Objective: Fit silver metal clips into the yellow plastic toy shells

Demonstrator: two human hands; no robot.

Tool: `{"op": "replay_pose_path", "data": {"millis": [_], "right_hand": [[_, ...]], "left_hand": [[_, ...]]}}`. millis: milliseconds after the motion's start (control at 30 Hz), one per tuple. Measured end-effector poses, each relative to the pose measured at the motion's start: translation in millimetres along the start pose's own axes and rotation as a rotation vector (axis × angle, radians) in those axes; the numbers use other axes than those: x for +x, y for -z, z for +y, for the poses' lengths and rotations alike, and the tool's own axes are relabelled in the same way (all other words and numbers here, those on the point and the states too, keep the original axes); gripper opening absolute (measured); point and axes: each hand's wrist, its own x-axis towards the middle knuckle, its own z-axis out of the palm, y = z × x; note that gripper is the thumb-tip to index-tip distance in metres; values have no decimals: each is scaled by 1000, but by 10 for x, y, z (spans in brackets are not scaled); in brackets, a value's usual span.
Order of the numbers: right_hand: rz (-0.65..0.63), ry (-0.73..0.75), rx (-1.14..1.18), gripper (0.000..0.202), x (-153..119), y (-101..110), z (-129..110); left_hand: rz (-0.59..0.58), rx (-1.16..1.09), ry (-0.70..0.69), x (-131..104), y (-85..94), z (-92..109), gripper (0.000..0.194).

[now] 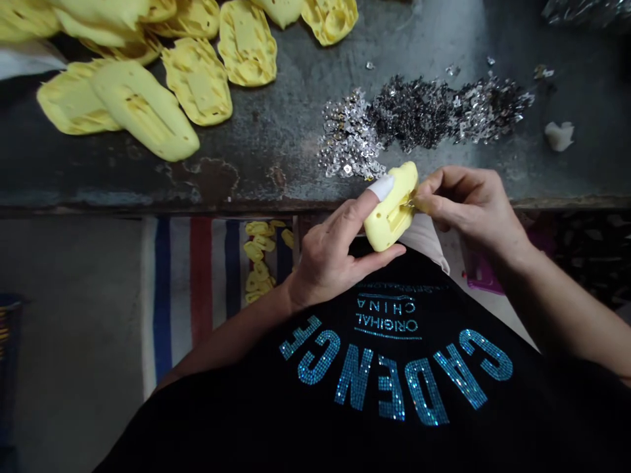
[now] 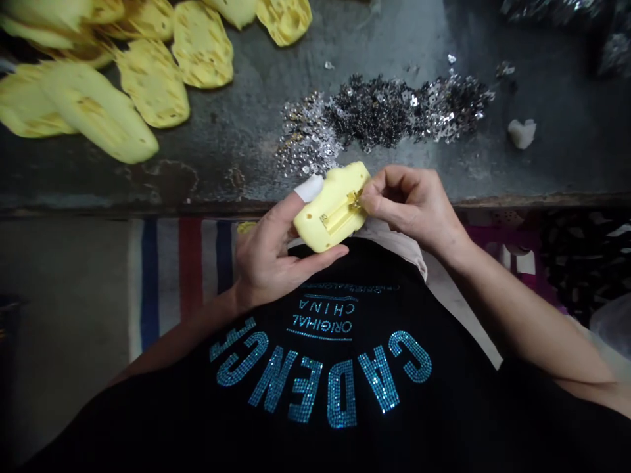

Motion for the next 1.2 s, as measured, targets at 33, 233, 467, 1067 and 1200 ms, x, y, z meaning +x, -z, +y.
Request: {"op": "replay_pose_path", "data": {"millis": [33,233,467,1067,1200], "right_hand": [[31,11,-9,41,-17,-6,28],[132,42,2,39,-150,-58,92],[194,170,-201,40,-238,19,157],[185,370,-108,68,-133,40,417],[285,518,-189,59,-240,39,524]], "left_hand": [[2,-28,27,-18,-11,-9,75],[-4,-182,201,-131,-108,-34,76],[15,-140,126,-86,-86,-1,77],[-272,-645,195,172,5,113,86],[-337,-783,344,225,25,114,92]]}}
